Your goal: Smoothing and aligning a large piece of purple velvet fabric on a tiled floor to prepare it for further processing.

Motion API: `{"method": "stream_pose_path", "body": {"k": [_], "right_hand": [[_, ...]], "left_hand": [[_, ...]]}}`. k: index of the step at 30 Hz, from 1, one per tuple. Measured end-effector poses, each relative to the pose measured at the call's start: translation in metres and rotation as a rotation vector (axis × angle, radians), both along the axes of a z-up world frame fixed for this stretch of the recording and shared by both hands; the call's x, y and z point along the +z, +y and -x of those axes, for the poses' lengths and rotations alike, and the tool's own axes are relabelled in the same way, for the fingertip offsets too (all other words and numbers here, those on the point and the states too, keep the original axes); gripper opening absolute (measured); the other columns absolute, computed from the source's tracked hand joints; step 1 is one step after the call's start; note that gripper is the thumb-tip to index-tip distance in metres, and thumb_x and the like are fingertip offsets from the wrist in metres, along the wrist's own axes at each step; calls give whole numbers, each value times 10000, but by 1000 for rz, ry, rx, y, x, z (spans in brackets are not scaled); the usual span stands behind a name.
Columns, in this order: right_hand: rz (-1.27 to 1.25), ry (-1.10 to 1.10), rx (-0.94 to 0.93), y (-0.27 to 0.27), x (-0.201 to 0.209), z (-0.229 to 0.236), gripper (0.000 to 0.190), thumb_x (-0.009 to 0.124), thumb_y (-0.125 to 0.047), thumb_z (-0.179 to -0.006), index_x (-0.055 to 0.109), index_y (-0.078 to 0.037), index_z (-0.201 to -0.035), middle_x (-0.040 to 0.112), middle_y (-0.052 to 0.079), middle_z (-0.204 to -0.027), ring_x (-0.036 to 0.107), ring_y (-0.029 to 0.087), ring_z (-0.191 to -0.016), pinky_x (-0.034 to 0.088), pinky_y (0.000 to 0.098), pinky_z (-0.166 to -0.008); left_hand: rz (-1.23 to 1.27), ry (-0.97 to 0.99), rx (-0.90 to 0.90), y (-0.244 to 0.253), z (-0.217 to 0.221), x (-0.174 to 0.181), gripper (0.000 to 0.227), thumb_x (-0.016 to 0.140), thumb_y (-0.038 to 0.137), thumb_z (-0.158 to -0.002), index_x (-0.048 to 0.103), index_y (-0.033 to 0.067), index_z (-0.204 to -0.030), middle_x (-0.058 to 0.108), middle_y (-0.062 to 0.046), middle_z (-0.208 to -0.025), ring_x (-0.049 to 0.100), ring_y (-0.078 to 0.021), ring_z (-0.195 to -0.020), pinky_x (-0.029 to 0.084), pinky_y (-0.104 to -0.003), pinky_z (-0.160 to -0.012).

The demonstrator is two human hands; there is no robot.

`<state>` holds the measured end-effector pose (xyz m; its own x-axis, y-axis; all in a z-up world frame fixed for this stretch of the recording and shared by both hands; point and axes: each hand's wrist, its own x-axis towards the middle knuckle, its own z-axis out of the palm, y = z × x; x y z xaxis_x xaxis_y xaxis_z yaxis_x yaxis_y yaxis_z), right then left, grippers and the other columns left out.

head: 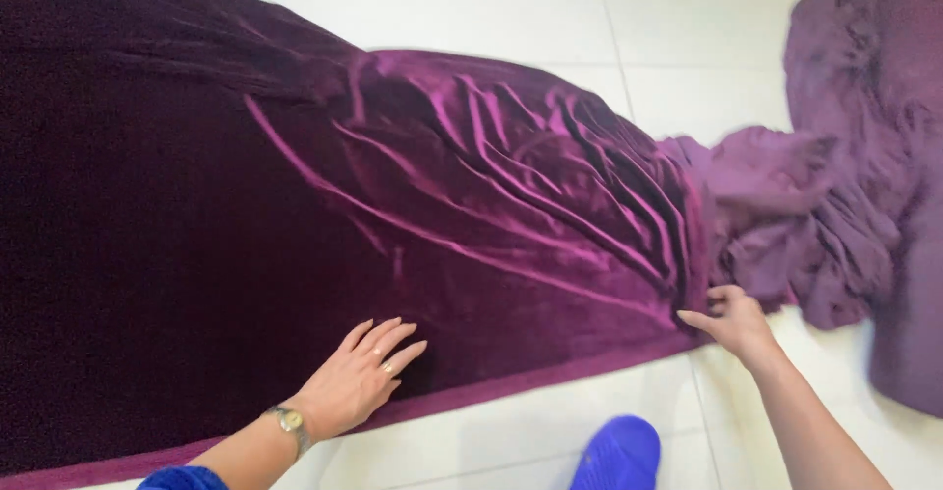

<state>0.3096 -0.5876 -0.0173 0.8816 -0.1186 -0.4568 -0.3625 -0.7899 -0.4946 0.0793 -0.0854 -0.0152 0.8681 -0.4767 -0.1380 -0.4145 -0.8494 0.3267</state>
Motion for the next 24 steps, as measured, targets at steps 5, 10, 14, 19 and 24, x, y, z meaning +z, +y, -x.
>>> {"method": "stream_pose_path", "body": {"k": [5,10,14,19,24], "right_hand": [[368,-565,415,70,25,17,440,676,-237,-839,607,5,-1200,567,194,-1113,590,307,-963,496,392,-861],[202,-537,639,125,13,47,373,669,-214,-793,611,-127,-1151,569,48,-1135,605,213,-969,504,333,-844],[251,-473,776,130,-18,55,429,674,-254,-755,612,-200,-1176,563,6,-1209,602,188,-1070,519,310,-875],[303,-561,826,92,-80,41,427,703,-253,-721,643,-219,-1143,580,1,-1175,629,170,-1044,536,285,-891],[357,-441,760,40,-134,19,511,741,-185,-682,644,-243,-1180,599,33,-1134,668,150,-1013,553,264,-908]], "left_hand": [[-136,-13,222,66,53,-29,639,547,340,-880,322,150,-1447,228,-92,-1541,97,-293,-1426,36,-570,-1118],[-270,-16,511,130,95,-15,612,510,387,-891,331,165,-1433,257,-63,-1534,160,-266,-1428,119,-543,-1134],[-428,-85,694,197,139,5,538,525,353,-873,431,164,-1367,420,-35,-1429,381,-220,-1336,307,-431,-1098],[-543,54,979,258,181,24,559,578,278,-854,428,211,-1389,412,-50,-1443,431,-227,-1318,425,-382,-1041],[-662,182,1050,290,192,26,591,590,309,-857,387,262,-1410,381,-27,-1466,448,-211,-1312,501,-354,-1010]]}}
